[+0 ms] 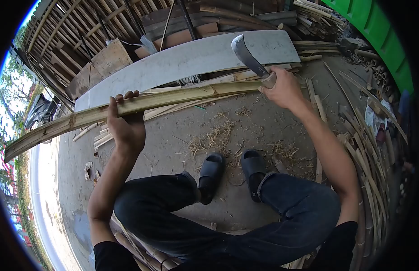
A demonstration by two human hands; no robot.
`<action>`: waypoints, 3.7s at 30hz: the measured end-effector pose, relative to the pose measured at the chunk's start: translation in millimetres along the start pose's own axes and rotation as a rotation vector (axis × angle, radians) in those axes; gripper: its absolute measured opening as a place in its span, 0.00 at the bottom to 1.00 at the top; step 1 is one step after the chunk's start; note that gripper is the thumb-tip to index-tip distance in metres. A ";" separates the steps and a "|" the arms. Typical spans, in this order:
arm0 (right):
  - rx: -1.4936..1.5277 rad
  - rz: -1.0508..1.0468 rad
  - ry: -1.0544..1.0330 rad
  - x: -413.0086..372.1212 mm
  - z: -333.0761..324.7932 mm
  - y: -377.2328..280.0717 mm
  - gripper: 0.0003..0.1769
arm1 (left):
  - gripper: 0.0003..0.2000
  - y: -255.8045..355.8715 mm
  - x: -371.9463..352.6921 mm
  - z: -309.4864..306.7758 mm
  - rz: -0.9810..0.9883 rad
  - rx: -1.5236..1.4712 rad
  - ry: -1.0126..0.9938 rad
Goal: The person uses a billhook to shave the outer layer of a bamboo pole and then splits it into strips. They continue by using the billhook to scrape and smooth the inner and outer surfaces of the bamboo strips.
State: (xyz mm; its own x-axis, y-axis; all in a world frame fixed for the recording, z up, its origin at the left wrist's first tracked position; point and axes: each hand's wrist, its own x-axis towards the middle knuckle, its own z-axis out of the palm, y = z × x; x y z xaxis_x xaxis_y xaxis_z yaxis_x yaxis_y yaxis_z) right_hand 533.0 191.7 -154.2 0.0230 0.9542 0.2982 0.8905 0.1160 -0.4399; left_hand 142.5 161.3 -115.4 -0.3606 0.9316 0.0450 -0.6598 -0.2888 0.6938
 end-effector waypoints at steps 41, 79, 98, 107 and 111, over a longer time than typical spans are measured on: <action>0.033 0.148 -0.382 -47.1 5.8 -48.5 0.20 | 0.21 -1.5 -61.2 30.6 -0.218 0.588 -0.479; -0.058 0.081 -0.159 -36.7 27.0 -22.5 0.12 | 0.28 -15.4 -73.7 24.7 -0.058 0.839 -0.516; 0.061 0.162 -0.037 -51.8 38.6 -42.4 0.32 | 0.12 2.7 -39.9 44.4 0.351 0.108 -0.795; 0.058 0.211 -0.433 -24.0 -13.0 -27.2 0.22 | 0.12 1.0 -51.5 68.3 0.423 0.185 -0.830; -0.157 0.163 -0.201 -34.5 6.6 -27.1 0.21 | 0.11 -9.3 -51.0 72.4 0.439 0.159 -0.780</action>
State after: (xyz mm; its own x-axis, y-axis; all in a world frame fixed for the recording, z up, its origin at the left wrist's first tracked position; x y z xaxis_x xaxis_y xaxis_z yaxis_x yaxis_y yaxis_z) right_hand 505.1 157.5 -158.2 0.0947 0.9940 0.0539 0.9423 -0.0721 -0.3270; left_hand 214.8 132.4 -72.1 0.0289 0.6469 0.7621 -0.4486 -0.6729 0.5882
